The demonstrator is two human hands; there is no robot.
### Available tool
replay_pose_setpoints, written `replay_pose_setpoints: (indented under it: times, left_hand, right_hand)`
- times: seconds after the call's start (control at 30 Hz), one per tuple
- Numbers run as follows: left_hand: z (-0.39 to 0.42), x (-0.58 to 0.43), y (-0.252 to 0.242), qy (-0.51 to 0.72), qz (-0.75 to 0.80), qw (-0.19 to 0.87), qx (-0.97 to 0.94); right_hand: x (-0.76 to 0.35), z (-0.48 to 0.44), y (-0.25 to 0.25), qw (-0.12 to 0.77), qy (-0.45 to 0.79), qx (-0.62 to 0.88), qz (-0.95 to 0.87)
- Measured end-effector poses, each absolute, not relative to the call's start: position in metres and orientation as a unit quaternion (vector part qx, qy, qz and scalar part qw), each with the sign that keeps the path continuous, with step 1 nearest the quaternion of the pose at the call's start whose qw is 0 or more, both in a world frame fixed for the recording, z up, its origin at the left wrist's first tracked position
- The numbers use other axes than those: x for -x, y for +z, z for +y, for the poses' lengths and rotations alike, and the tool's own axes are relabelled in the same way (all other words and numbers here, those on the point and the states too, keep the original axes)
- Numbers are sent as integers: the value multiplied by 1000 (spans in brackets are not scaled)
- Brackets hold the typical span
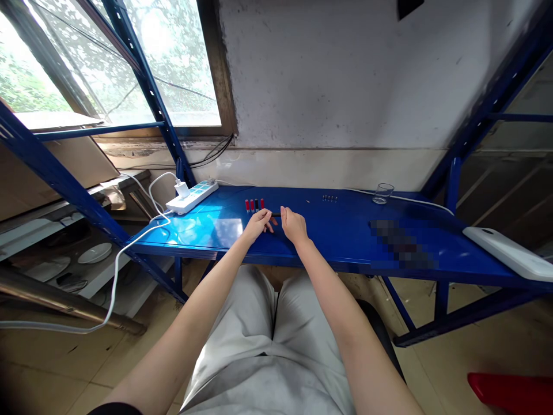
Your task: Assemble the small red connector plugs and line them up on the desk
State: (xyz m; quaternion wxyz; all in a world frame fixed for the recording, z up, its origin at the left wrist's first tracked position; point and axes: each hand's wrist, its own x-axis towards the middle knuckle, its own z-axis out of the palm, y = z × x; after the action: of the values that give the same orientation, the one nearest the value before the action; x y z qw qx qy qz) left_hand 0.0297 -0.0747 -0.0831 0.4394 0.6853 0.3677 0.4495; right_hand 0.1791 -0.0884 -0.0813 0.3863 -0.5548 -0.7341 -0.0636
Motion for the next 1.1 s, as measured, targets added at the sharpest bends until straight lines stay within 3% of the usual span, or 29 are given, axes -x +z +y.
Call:
replay_pose_setpoints:
  times: [0.43,0.9,1.1]
  left_hand:
    - [-78,-31,-80,458,411,423,-665]
    - [-73,-25,-80,526,423,426,-602]
    - [-73,-25,-83,487,412,433,-637]
  right_hand:
    - [-178,-91,-79,408,-30,542,-734]
    - [-193,-89,-79,563,120,525,-628]
    - [-193,-86,-78,591,191,483,-616]
